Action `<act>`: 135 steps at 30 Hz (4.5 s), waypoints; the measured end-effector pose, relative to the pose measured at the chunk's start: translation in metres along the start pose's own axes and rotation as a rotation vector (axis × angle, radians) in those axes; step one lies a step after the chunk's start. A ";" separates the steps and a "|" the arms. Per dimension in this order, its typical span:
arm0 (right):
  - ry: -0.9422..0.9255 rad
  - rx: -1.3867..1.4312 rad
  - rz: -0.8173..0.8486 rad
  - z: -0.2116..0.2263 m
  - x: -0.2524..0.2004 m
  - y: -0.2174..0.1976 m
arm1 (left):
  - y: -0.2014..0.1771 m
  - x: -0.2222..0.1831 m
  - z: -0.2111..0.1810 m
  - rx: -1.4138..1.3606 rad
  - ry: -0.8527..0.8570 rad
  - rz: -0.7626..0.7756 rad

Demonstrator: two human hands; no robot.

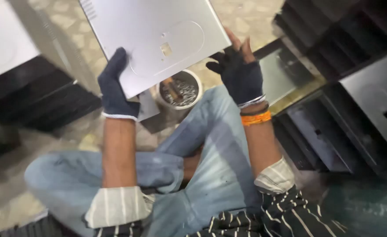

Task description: The person assembles metal electronic enclosures or cases using a hammer and fasteners.

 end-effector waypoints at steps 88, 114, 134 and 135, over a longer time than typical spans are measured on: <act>-0.065 -0.704 -0.179 -0.172 -0.041 -0.032 | -0.177 -0.042 0.030 0.329 -0.044 -0.241; -0.126 -0.970 -0.098 -0.171 -0.038 -0.025 | -0.205 -0.035 0.040 0.324 -0.051 -0.289; -0.157 -0.856 -0.066 -0.173 -0.029 -0.024 | -0.193 -0.028 0.036 0.287 0.020 -0.238; -0.175 -0.852 -0.062 -0.174 -0.027 -0.026 | -0.194 -0.025 0.037 0.283 0.017 -0.234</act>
Point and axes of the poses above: each hand's wrist, its own x-axis towards the middle knuckle, its own y-axis out of the palm, z = x × y, the point moved 4 cm from there along x, towards the middle knuckle, and after that the axes turned 12 degrees about x, right-handed, at the moved point
